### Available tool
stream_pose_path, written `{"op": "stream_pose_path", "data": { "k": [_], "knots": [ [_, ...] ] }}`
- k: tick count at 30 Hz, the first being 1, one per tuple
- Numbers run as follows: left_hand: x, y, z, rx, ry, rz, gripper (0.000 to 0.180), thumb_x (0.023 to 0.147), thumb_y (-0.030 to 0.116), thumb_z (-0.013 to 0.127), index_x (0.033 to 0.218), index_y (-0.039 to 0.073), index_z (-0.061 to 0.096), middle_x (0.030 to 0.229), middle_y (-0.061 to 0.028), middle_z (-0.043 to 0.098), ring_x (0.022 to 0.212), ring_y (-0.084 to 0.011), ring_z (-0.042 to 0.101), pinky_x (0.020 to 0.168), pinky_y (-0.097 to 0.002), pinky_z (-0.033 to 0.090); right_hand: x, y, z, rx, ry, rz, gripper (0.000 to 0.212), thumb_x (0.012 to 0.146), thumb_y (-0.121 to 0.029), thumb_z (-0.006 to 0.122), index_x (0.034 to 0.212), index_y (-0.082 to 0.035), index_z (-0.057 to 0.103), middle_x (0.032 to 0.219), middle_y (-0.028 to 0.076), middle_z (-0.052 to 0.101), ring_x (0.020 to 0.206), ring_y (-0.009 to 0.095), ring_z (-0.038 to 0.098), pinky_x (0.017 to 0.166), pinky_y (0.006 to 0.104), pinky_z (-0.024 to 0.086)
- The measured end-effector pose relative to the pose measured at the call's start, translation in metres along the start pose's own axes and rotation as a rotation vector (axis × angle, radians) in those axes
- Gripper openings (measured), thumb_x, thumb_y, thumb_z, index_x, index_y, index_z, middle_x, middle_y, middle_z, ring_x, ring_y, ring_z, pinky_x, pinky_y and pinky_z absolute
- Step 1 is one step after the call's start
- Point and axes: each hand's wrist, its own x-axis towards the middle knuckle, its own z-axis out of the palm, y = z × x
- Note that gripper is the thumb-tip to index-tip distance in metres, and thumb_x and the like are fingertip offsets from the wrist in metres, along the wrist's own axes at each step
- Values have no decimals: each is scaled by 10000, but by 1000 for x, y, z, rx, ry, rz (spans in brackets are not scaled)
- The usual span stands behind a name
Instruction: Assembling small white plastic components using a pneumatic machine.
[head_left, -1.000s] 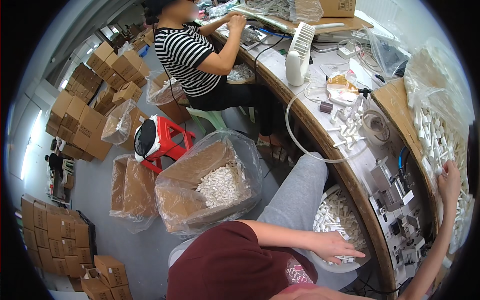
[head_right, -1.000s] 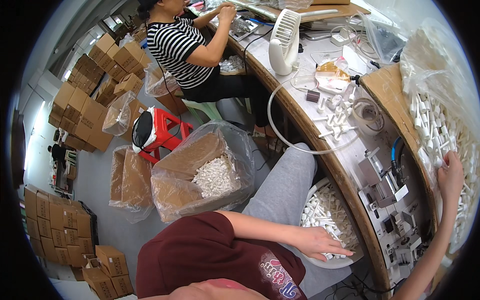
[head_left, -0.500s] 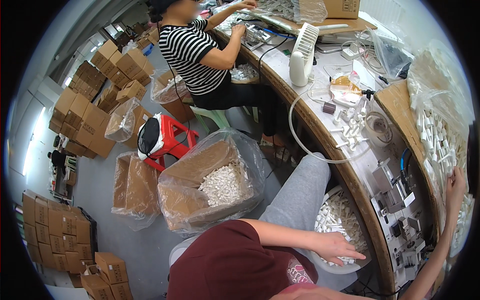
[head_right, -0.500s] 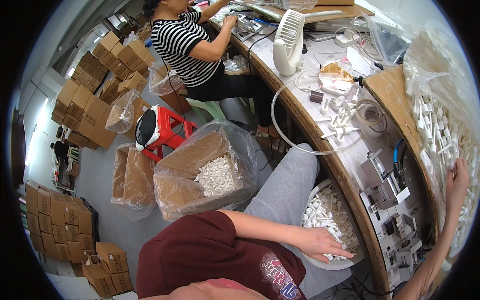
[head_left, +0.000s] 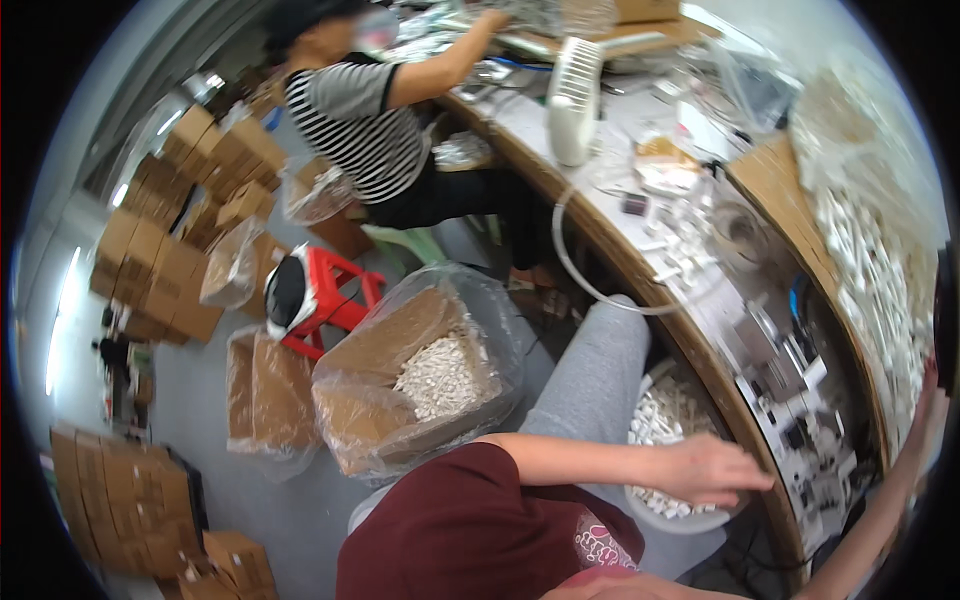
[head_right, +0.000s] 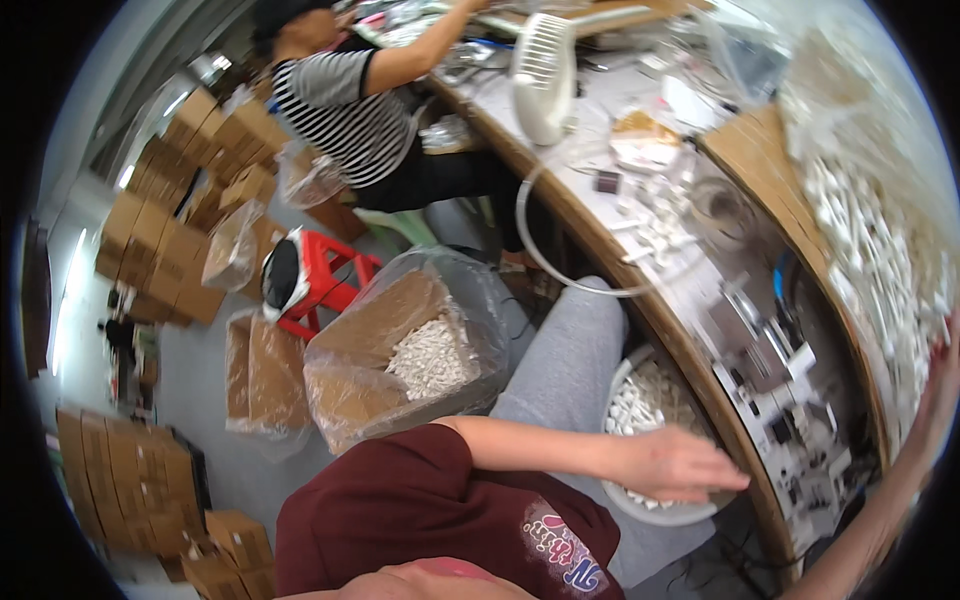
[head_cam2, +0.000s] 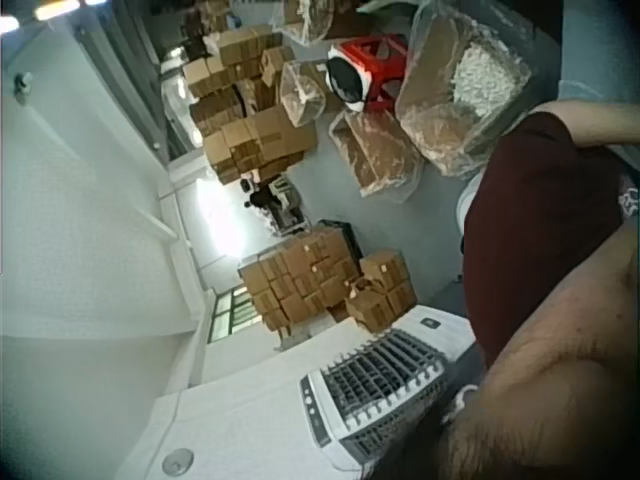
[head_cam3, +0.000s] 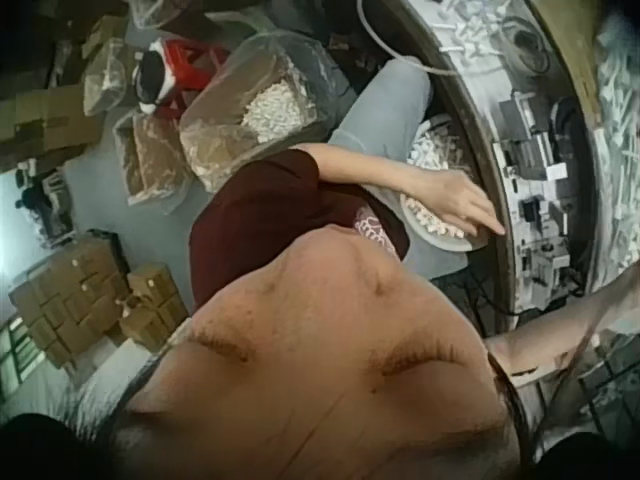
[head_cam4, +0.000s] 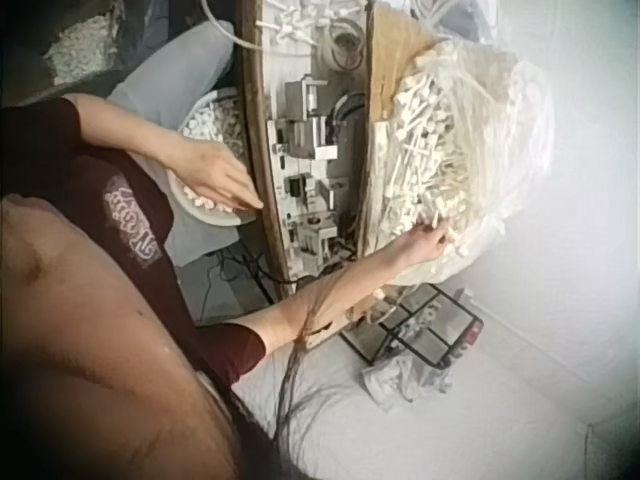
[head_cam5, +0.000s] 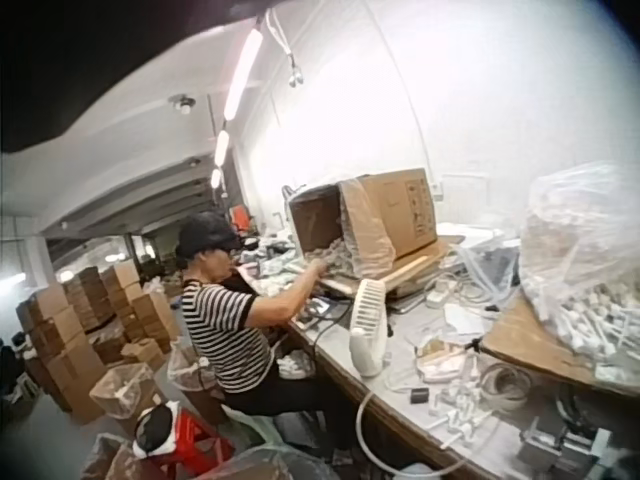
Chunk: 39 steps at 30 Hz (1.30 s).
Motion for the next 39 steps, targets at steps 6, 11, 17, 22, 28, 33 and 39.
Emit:
{"op": "stream_pose_path", "data": {
  "k": [6,11,17,22,28,33,39],
  "knots": [
    [69,3,-41,67,222,-98,595,797,70,778,1361,36,592,1355,-167,592,1126,-337,640,935,-401,543,-129,14,16,-78,-145,274,276,982,-251,634,1196,-77,638,1042,-17,629,888,56,563,662,187,400],
    [84,2,-26,-25,17,-82,445,771,20,775,1209,31,695,1180,-129,679,973,-276,693,814,-346,572,-219,7,36,104,-331,552,134,970,-166,656,1036,-53,628,849,-37,612,680,9,500,574,173,370],
    [71,5,-22,-40,-46,-85,377,746,40,789,1116,39,713,1061,-99,695,905,-264,696,765,-352,576,-242,20,31,151,-270,583,178,976,-193,656,1063,-39,630,740,-35,597,546,6,462,484,176,345],
    [67,0,5,-23,59,-11,316,714,132,803,1007,71,700,1010,-60,664,928,-269,665,730,-357,565,-265,44,0,126,21,601,222,981,-217,647,1122,-52,600,671,-49,566,467,21,470,379,193,318],
    [58,4,7,-171,103,-62,270,732,167,786,976,75,712,1030,-67,660,938,-280,639,753,-390,534,-255,62,-22,302,-146,655,307,1011,-198,607,1238,7,585,1045,86,665,861,99,658,603,190,511],
    [52,3,2,-231,196,-77,249,751,143,769,989,78,739,990,-69,643,949,-287,629,787,-390,521,-254,46,10,161,-159,658,325,1007,-259,595,1170,20,635,877,90,667,739,149,628,637,256,518],
    [49,5,-7,-351,163,-240,281,760,137,767,1036,91,743,965,-76,613,846,-254,647,745,-355,531,-247,85,-15,567,-343,705,316,1002,-187,574,1217,43,593,975,105,649,811,152,601,706,247,504]
  ]
}}
